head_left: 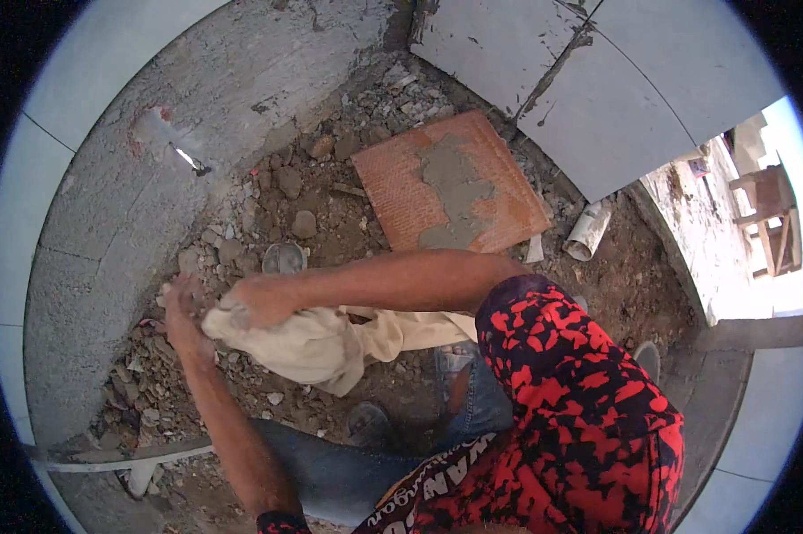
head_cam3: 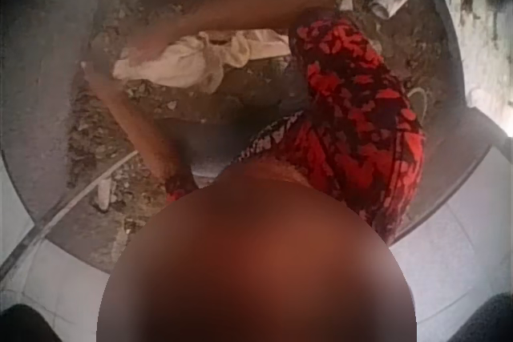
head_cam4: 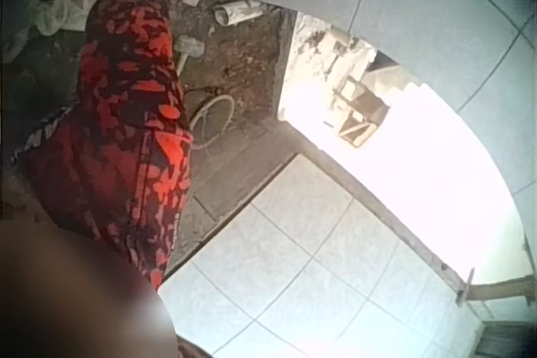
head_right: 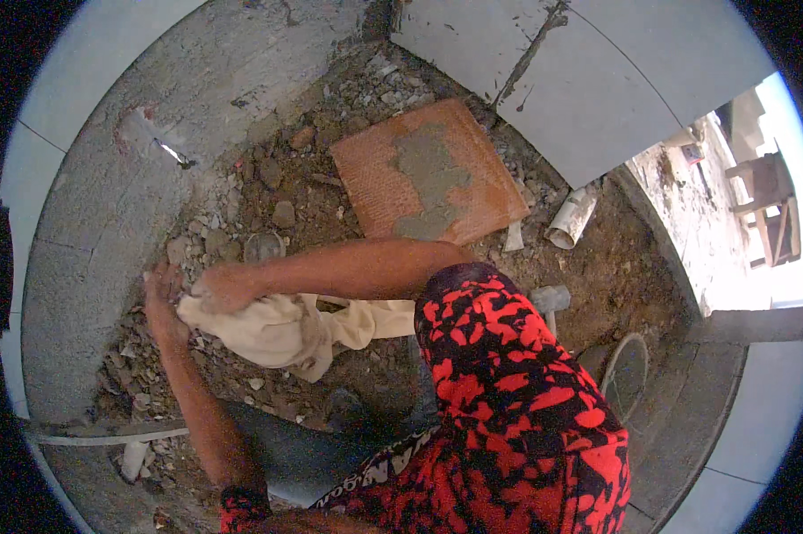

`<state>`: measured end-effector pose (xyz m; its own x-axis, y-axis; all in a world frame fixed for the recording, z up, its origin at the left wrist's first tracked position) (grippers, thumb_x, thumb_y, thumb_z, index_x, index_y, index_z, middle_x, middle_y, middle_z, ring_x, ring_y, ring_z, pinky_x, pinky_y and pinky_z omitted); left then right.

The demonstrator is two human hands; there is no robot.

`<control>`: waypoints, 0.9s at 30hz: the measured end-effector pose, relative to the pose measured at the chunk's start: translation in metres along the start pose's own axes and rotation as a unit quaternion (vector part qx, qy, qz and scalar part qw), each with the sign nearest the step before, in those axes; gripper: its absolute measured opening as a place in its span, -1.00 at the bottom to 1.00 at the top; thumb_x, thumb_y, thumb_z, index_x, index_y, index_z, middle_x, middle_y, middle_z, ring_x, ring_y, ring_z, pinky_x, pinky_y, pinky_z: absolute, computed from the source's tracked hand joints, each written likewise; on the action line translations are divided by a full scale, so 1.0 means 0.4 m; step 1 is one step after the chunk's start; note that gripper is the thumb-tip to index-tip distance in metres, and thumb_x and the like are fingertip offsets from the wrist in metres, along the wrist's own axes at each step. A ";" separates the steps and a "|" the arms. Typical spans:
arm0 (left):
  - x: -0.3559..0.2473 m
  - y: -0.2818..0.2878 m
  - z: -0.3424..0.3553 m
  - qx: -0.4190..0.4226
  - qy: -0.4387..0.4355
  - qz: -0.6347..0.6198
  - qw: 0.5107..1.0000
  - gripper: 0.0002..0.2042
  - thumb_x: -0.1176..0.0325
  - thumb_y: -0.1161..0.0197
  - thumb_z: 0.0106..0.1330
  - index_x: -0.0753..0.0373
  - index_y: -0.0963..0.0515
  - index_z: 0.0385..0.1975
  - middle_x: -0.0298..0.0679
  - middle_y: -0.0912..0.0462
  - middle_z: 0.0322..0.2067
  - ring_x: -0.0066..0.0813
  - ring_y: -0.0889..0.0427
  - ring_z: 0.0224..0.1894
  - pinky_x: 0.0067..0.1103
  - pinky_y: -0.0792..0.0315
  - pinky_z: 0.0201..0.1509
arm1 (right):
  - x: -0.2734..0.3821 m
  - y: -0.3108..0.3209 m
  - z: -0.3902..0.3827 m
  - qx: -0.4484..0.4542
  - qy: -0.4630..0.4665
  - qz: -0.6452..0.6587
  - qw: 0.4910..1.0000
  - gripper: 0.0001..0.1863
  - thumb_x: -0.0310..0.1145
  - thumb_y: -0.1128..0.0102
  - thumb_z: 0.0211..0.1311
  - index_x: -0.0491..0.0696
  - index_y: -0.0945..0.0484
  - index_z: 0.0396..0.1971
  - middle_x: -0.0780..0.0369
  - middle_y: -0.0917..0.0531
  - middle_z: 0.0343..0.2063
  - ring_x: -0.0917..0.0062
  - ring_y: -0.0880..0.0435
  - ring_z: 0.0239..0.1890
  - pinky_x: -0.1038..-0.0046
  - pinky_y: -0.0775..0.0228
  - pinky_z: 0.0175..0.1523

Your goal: Applying mortar and finishing the bottom edge of a tiled wall using a trowel.

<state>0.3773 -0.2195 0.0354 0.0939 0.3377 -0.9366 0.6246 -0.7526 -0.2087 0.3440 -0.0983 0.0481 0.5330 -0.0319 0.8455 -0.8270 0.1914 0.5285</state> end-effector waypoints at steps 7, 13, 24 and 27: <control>0.028 -0.134 -0.078 0.053 -0.076 0.089 0.992 -0.57 0.12 0.07 0.30 0.31 -0.31 0.04 -0.20 -0.41 -0.08 -0.47 -0.41 -0.10 -0.58 -0.29 -0.04 | -0.149 0.100 0.017 -0.316 -0.208 0.154 0.913 -0.72 -0.31 -0.03 -0.06 -0.18 -0.50 -0.37 -0.03 -0.57 -0.41 0.20 -0.57 -0.32 0.30 -0.35 -0.18; 0.012 -0.129 -0.085 -0.034 -0.209 0.203 0.956 -0.68 0.20 -0.03 0.27 0.37 -0.41 -0.20 -0.20 -0.49 -0.27 -0.50 -0.44 -0.24 -0.59 -0.33 -0.15 | -0.208 0.181 -0.022 -0.430 -0.236 0.136 0.861 -0.73 -0.34 -0.05 -0.10 -0.20 -0.53 -0.40 -0.03 -0.58 -0.40 0.27 -0.58 -0.30 0.31 -0.35 -0.18; 0.015 -0.095 -0.071 -0.017 -0.169 0.150 0.974 -0.80 0.35 0.01 0.28 0.37 -0.43 -0.28 -0.24 -0.52 -0.35 -0.56 -0.47 -0.33 -0.62 -0.36 -0.21 | -0.179 0.182 -0.025 -0.431 -0.230 0.244 0.838 -0.66 -0.30 -0.15 -0.12 -0.24 -0.52 -0.35 0.03 -0.59 -0.38 0.34 -0.57 -0.31 0.38 -0.35 -0.17; 0.006 -0.082 -0.075 -0.041 -0.117 0.082 0.989 -0.82 0.39 -0.03 0.26 0.36 -0.44 -0.25 -0.25 -0.52 -0.33 -0.56 -0.49 -0.35 -0.62 -0.39 -0.24 | -0.148 0.181 -0.024 -0.395 -0.227 0.280 0.845 -0.66 -0.30 -0.17 -0.13 -0.25 -0.52 -0.36 0.03 -0.59 -0.38 0.38 -0.57 -0.31 0.39 -0.35 -0.19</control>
<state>0.3803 -0.1770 0.0484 0.0237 0.0681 -0.9974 0.6774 -0.7348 -0.0340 0.2543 -0.0732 0.0357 -0.1755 -0.0576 0.9828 -0.4527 0.8912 -0.0286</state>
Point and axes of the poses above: each hand's wrist, its own z-axis towards the middle knuckle, its own y-axis out of the back of the hand, x = y × z, the point moved 7 cm from there along z, towards the middle knuckle
